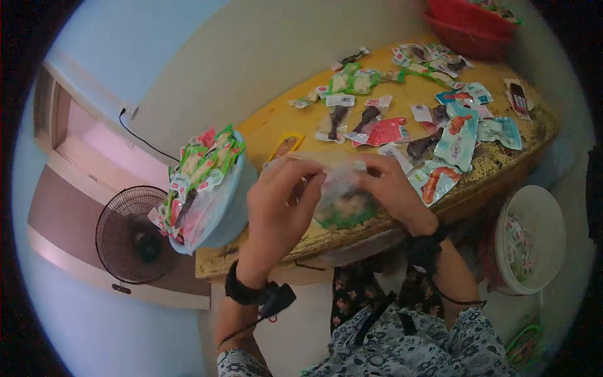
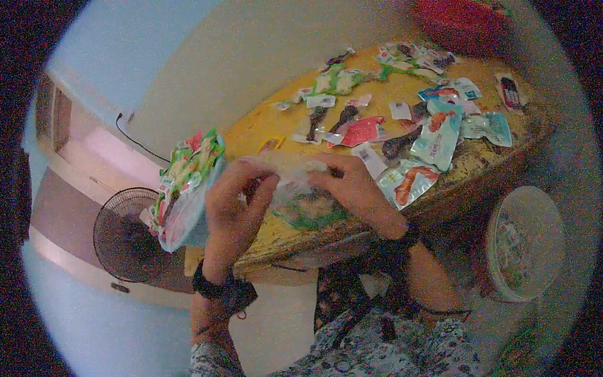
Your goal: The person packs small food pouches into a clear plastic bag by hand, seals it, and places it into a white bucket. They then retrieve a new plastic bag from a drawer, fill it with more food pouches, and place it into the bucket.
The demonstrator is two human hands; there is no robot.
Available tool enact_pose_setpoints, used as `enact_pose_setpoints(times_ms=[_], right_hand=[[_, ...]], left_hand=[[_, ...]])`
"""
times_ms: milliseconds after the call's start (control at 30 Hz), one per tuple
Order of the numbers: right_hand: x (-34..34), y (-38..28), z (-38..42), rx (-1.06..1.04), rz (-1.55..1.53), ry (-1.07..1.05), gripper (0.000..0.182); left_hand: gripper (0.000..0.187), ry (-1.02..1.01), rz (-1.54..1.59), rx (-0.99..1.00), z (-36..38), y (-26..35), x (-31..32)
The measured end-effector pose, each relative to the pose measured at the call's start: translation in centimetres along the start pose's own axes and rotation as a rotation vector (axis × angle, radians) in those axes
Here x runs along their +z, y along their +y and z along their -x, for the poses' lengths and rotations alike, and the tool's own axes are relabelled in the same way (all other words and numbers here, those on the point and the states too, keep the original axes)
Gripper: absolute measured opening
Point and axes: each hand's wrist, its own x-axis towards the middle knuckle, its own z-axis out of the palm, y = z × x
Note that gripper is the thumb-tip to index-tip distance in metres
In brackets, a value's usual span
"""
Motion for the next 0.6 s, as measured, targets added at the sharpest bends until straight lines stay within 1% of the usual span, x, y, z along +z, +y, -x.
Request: enact_pose_setpoints(times_ms=[67, 133, 167, 267, 367, 467, 567, 600], right_hand=[[0.1, 2.2, -0.2, 0.053, 0.042, 0.044, 0.030], [0.7, 2.6, -0.3, -0.033, 0.031, 0.094, 0.030], [0.9, 2.6, -0.4, -0.081, 0.028, 0.118, 0.030], [1.0, 1.3, 0.3, 0.096, -0.058, 0.140, 0.030], [0.8, 3.5, 0.2, -0.007, -0.023, 0.190, 0.030], [1.3, 1.5, 0.3, 0.038, -0.205, 0.130, 0.030], [1.7, 1.4, -0.1, 0.002, -0.156, 0.116, 0.033], [1.8, 1.3, -0.2, 0.007, -0.194, 0.089, 0.034]], left_hand=[[0.024, 0.242, -0.019, 0.108, 1.2, 0.1, -0.4], [0.031, 0.486, -0.081, 0.180, 2.6, -0.5, -1.1], [0.048, 0.483, 0.011, 0.040, 4.5, -1.5, -1.7], [0.084, 0.510, 0.467, -0.194, 5.9, -4.0, -1.3], [0.106, 0.456, 0.880, -0.309, 8.1, -7.1, 0.2], [0.100, 0.201, 0.721, -0.401, 9.0, -10.1, 1.8], [0.080, 0.031, 0.696, -0.437, 7.6, -8.4, 2.4], [0.069, 0.083, 0.709, -0.377, 7.2, -8.3, 2.7]])
